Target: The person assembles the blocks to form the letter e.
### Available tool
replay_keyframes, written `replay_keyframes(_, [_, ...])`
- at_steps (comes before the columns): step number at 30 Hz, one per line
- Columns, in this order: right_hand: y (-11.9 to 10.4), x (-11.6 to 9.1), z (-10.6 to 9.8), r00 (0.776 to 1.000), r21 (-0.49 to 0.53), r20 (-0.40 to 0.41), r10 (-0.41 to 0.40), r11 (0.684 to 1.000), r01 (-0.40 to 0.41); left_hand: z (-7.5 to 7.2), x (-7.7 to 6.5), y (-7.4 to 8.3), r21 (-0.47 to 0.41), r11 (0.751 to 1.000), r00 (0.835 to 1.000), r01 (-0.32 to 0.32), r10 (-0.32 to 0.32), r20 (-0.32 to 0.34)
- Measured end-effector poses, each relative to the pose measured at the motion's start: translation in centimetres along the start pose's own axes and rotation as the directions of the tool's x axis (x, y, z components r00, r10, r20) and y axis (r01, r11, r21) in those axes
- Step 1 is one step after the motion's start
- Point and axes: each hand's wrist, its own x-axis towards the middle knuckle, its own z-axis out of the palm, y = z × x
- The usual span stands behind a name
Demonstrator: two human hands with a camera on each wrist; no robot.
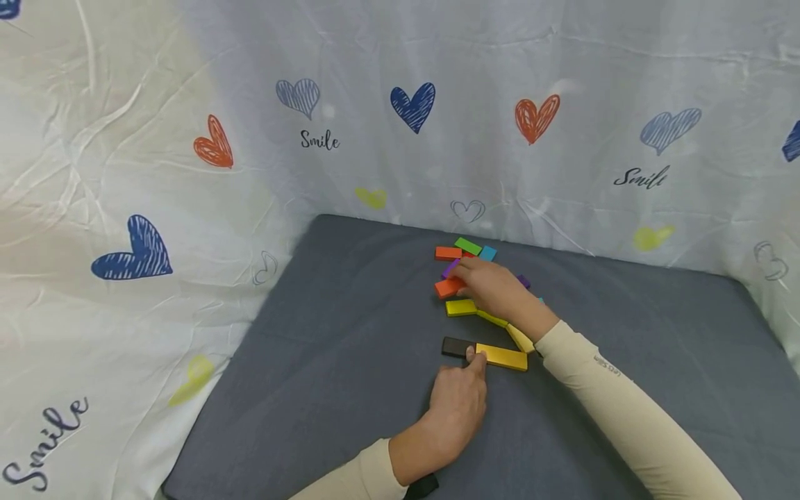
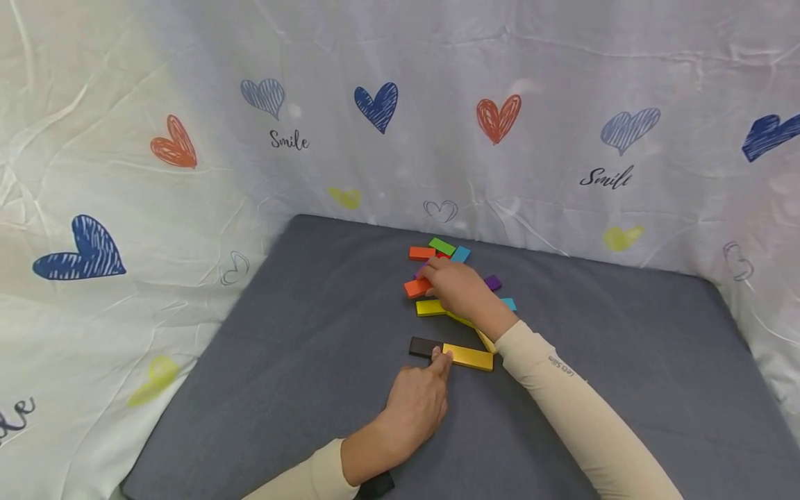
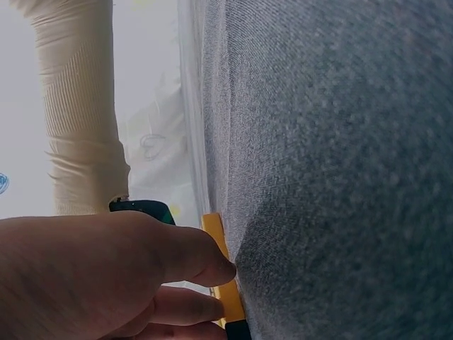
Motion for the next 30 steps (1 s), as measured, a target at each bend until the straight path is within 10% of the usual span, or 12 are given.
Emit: replay_keyframes(30, [-3.0,0.6,1.9,0.973,-0.010,0.018,-0.229,0.973,0.229,0.1,-0.1,-0.2,-0.005,1.000,1.000,0.024,-0.024,-0.015])
